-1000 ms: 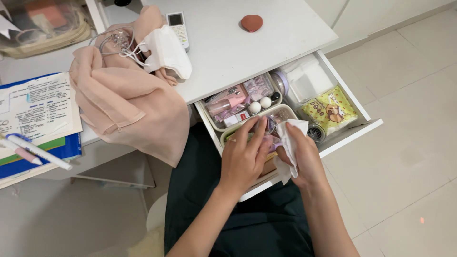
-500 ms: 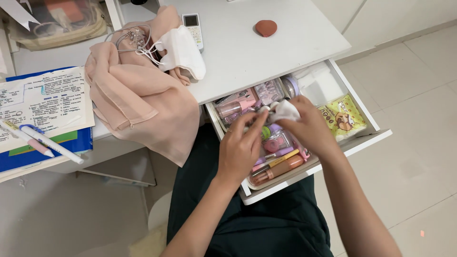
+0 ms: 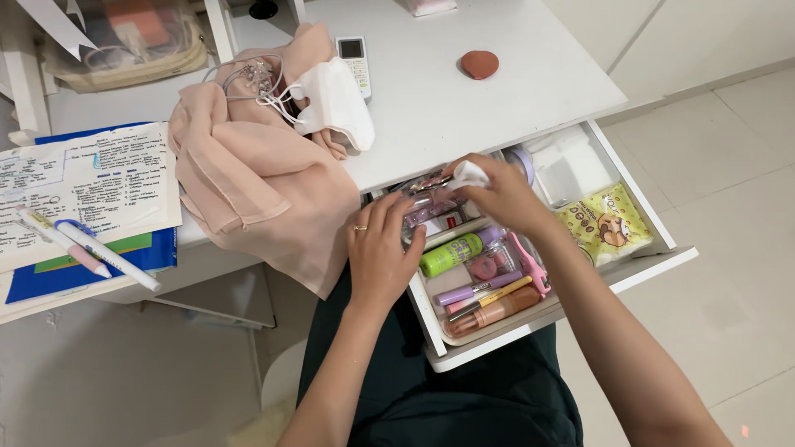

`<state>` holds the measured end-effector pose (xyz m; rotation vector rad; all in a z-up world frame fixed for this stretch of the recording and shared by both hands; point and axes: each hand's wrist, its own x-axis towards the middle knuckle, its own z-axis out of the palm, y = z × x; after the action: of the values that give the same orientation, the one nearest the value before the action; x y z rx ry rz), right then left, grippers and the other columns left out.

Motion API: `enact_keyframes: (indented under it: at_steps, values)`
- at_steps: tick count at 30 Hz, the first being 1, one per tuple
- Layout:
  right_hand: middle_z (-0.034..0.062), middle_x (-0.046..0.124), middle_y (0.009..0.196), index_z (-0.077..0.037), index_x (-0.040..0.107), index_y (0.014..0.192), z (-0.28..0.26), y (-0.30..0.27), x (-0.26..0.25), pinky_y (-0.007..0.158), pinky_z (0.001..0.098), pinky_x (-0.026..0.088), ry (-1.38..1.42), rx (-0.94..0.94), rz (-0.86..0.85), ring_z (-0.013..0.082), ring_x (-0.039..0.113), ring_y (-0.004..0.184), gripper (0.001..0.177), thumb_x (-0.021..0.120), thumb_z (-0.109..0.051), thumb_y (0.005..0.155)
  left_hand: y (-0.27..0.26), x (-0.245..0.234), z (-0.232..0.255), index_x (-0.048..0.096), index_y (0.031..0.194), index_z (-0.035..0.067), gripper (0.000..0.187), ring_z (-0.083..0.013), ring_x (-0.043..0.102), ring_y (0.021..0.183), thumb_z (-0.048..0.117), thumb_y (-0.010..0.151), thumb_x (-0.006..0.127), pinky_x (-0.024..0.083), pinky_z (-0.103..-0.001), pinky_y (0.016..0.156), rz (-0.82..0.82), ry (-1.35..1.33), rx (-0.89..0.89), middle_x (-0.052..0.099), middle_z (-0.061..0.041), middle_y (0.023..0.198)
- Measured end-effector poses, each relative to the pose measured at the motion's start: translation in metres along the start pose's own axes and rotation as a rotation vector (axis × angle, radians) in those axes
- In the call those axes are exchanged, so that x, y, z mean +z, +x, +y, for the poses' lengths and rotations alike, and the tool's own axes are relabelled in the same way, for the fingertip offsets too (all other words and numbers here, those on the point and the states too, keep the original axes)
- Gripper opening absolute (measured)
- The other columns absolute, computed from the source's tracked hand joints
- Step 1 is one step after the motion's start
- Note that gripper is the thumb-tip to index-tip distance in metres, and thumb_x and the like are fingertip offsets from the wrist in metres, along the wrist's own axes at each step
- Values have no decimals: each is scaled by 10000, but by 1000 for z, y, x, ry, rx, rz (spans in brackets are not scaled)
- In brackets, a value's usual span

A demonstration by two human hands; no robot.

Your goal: Cleaning and organizing various cosmetic products in a desk drawer using a wet wipe.

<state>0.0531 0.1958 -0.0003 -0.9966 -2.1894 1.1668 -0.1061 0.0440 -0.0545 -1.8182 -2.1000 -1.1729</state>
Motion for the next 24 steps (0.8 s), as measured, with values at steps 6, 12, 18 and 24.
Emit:
enact_keyframes:
  at_steps: [6, 12, 18, 24]
  values:
    - [68, 781, 900, -136, 735, 1167, 18, 6, 17, 687, 305, 551, -110, -76, 30, 131, 722, 781, 296, 717, -96, 874, -4, 1, -5, 661, 1284, 99, 438, -291, 502, 1295, 281, 890, 720, 362, -482, 1066, -2, 38, -25, 598, -56, 1371]
    - [127, 768, 1003, -139, 736, 1200, 42, 15, 25, 755, 365, 580, -255, -218, 125, 262, 757, 863, 368, 741, -74, 838, -3, 0, -3, 683, 1264, 105, 435, -299, 497, 1283, 284, 870, 732, 349, -498, 1081, 2, 71, 2, 597, -56, 1343]
    - [127, 752, 1099, -123, 758, 1159, 32, 4, 21, 779, 409, 575, -424, -424, 243, 342, 730, 925, 328, 751, -62, 837, -5, -1, -2, 683, 1270, 89, 454, -304, 497, 1282, 290, 866, 736, 340, -499, 1080, -3, 83, 16, 585, -73, 1346]
    - [99, 735, 1065, -102, 734, 1179, 28, -29, -12, 775, 360, 569, -87, -141, 302, 234, 717, 919, 254, 737, -131, 926, -12, -3, 15, 701, 1239, 108, 403, -306, 501, 1268, 285, 879, 740, 363, -489, 1028, 35, 65, 49, 582, -82, 1328]
